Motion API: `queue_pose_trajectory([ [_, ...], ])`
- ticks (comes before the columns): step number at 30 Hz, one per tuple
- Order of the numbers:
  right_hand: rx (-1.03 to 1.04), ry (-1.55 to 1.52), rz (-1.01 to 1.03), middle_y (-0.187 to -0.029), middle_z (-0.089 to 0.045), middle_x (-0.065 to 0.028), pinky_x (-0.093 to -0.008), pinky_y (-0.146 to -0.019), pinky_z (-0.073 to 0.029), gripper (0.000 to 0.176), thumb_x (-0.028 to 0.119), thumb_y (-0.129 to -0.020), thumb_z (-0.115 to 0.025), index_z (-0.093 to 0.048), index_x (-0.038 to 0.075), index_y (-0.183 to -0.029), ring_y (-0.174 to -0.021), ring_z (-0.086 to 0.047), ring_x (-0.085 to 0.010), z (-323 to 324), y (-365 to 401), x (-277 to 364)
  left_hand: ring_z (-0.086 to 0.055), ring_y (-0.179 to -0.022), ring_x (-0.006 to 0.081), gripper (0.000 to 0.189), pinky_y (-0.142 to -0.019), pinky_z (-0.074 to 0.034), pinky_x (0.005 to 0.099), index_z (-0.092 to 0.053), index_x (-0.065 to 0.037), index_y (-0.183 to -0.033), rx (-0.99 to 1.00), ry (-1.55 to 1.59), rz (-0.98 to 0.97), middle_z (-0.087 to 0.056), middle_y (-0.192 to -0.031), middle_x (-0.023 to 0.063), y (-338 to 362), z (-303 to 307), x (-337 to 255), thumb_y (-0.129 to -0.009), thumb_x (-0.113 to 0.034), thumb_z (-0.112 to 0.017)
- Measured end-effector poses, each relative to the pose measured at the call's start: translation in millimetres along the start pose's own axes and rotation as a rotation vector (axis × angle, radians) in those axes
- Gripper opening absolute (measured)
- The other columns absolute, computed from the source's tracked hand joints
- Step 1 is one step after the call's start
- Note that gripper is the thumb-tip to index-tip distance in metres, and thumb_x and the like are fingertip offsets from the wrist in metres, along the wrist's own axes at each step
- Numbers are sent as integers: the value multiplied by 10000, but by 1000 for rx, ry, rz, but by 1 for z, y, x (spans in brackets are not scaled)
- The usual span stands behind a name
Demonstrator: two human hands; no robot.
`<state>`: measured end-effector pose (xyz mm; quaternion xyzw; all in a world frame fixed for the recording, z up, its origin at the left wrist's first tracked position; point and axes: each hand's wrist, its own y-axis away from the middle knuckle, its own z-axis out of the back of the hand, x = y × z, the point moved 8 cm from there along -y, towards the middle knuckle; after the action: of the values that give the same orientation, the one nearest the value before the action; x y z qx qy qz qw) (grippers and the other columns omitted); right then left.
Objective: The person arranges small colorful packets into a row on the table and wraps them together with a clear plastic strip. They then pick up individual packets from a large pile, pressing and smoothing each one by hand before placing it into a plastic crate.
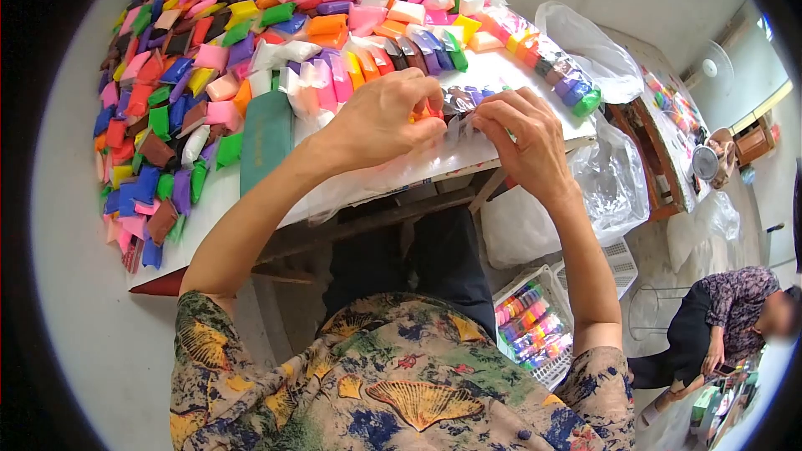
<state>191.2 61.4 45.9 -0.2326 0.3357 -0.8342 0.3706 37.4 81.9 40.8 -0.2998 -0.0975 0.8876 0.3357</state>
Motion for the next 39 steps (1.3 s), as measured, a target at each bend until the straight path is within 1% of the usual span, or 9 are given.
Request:
queue_pose_trajectory([
  [7,1,-14,-7,-838,-652,-30,-385,-754,-466,102,198,-854,-708,-682,99,-859,-830,-601,-247,0,-2,-2,-578,-932,236,232,-846,-462,338,-650,10,-982,73,24,-13,-575,-931,120,12,8,4,-951,-210,-584],
  [10,-20,-27,11,-846,-661,-32,-384,-751,-465,107,204,-857,-704,-682,99,-858,-825,-601,-248,1,-4,-2,-573,-1026,258,354,-911,-448,329,-667,22,-1021,131,375,206,-597,-1020,143,17,12,14,-980,-310,-551],
  [16,84,-8,-70,-828,-685,-40,-395,-728,-454,125,216,-864,-692,-685,93,-846,-787,-596,-261,-5,-7,-8,-611,-1034,315,510,-916,-474,371,-666,46,-1129,290,56,33,-620,-1111,171,23,28,-26,-929,-421,-620],
  [19,101,-14,-97,-807,-686,-59,-395,-718,-454,124,200,-869,-693,-694,76,-856,-772,-601,-266,-4,-9,-8,-630,-1004,321,496,-886,-490,377,-675,37,-1123,172,-194,-33,-628,-1127,168,30,29,-35,-854,-378,-713],
  [25,124,-29,-134,-748,-671,-108,-391,-676,-459,149,180,-869,-711,-706,32,-853,-715,-614,-278,-4,-13,-11,-656,-888,274,214,-801,-508,352,-712,20,-995,124,-36,77,-678,-1007,140,24,28,-3,-863,-147,-697],
  [31,192,-83,-243,-732,-674,-126,-397,-637,-475,163,196,-861,-722,-721,33,-843,-675,-633,-280,-8,-18,-24,-640,-733,168,152,-697,-508,316,-695,38,-916,116,115,195,-673,-775,79,14,29,15,-895,-105,-646],
  [34,255,-114,-303,-748,-683,-133,-382,-647,-489,179,216,-861,-719,-730,38,-847,-681,-646,-270,-14,-20,-32,-616,-688,124,174,-658,-501,295,-686,47,-892,134,121,252,-660,-749,60,13,27,25,-901,-118,-632],
  [37,360,-121,-397,-747,-684,-132,-367,-663,-500,201,243,-855,-718,-738,43,-849,-689,-657,-248,-15,-25,-37,-644,-685,226,243,-674,-493,362,-700,44,-858,83,182,317,-670,-728,136,13,26,32,-813,-182,-623],
  [39,426,-125,-450,-742,-685,-124,-364,-671,-504,220,267,-848,-719,-742,48,-843,-695,-660,-236,-19,-28,-41,-643,-674,234,236,-671,-493,363,-687,48,-804,74,178,351,-657,-701,141,12,23,36,-787,-175,-611],
])
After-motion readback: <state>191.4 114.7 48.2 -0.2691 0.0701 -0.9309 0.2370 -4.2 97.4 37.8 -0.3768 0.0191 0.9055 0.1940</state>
